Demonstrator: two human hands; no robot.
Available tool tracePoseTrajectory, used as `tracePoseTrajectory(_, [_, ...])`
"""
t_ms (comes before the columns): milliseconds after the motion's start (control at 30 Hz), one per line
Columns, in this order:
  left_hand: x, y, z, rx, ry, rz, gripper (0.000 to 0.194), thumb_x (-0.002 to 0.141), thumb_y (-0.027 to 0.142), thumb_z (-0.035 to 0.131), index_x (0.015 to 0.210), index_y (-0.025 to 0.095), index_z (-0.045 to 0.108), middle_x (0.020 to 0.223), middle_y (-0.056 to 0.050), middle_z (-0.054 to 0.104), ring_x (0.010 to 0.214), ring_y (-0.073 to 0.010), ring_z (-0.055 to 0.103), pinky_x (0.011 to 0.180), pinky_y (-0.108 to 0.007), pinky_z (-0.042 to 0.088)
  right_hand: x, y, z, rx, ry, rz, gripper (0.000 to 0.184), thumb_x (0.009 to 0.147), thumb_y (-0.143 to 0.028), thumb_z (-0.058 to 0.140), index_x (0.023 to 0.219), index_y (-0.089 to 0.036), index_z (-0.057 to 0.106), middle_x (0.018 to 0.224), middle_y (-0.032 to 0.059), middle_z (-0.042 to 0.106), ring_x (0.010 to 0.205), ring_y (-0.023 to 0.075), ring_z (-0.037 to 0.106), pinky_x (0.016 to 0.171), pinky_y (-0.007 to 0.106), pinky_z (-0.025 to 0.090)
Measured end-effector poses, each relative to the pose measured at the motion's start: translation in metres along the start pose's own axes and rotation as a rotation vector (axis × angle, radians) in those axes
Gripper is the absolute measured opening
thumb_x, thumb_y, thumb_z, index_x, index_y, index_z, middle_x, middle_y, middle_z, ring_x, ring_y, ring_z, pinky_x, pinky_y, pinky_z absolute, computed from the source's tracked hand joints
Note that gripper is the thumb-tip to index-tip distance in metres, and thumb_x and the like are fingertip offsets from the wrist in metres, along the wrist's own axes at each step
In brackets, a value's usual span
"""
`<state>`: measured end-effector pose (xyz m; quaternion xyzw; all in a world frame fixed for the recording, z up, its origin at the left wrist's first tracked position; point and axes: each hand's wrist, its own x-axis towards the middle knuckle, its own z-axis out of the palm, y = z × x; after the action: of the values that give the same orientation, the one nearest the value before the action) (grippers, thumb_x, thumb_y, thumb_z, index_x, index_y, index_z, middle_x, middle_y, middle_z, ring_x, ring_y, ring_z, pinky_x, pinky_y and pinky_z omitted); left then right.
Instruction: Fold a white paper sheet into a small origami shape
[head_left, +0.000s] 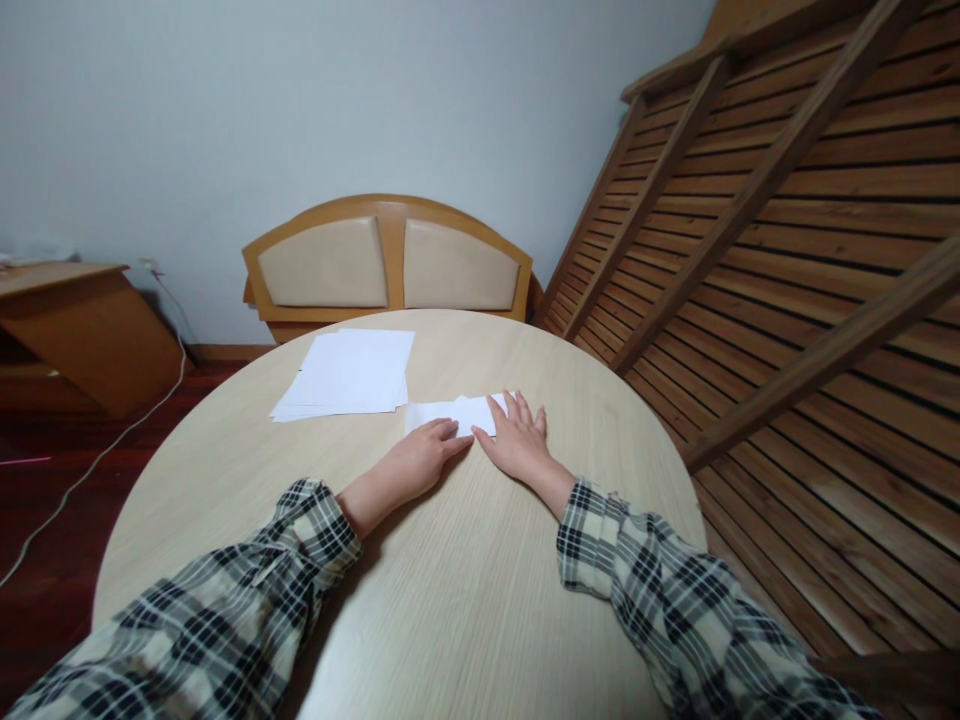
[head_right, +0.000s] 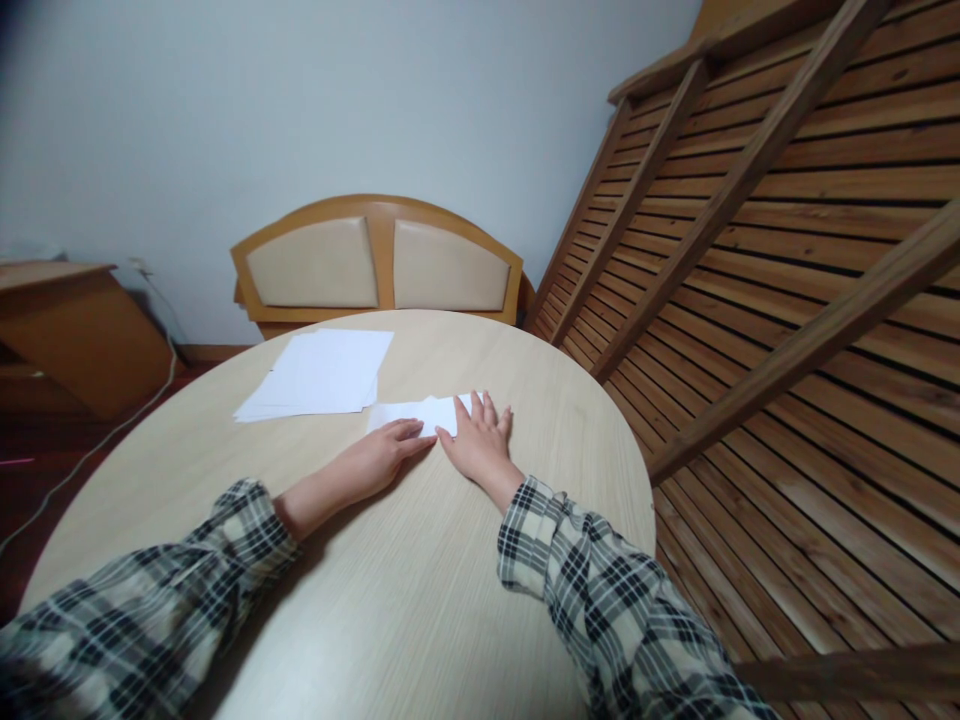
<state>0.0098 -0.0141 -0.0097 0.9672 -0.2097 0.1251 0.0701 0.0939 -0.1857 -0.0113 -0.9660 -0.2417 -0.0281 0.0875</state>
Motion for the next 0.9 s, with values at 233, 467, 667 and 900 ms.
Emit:
tracePoseTrajectory(233, [-0.014,0.009,-0.010,0.103,-0.032,-0.072,0.041,0.093,0.009,0.036,0.129,0.015,0.056,0.130,-0.013,0.060,0.123,-0.0239,0.052,0.103,-0.039,0.042,0.002,0.003,0.002,0.007,-0.009,0.010,0.071,0.091,-0.061,0.030,0.149,-0.020,0.024,0.158,0.0135,0.014,0.145,0.0303,0.003,0.110,0.060,-0.001])
tracePoseTrajectory(467, [-0.036,0.009,-0.015,0.232,-0.016,-0.165,0.042,0.088,0.003,0.034,0.120,0.010,0.061,0.125,-0.014,0.063,0.120,-0.0232,0.055,0.101,-0.041,0.045,0.003,0.003,0.002,0.024,-0.028,0.023,0.073,0.090,-0.063,0.031,0.149,-0.021,0.023,0.158,0.0134,0.014,0.145,0.0300,0.002,0.110,0.060,-0.002])
tracePoseTrajectory(667, [-0.049,0.018,-0.025,0.329,-0.094,-0.299,0.041,0.087,0.005,0.036,0.120,0.006,0.060,0.128,-0.018,0.060,0.121,-0.0308,0.053,0.100,-0.050,0.044,0.003,0.003,0.001,0.037,-0.041,0.024,0.073,0.090,-0.063,0.029,0.149,-0.020,0.024,0.158,0.0133,0.014,0.145,0.0295,0.003,0.110,0.060,-0.001])
tracePoseTrajectory(900, [-0.047,0.031,-0.032,0.443,-0.058,-0.420,0.046,0.084,0.003,0.029,0.118,-0.001,0.059,0.131,-0.029,0.053,0.122,-0.0414,0.049,0.095,-0.066,0.037,0.003,0.003,0.000,0.029,-0.046,0.028,0.072,0.090,-0.062,0.030,0.149,-0.021,0.023,0.158,0.0129,0.013,0.145,0.0293,0.003,0.110,0.060,0.000])
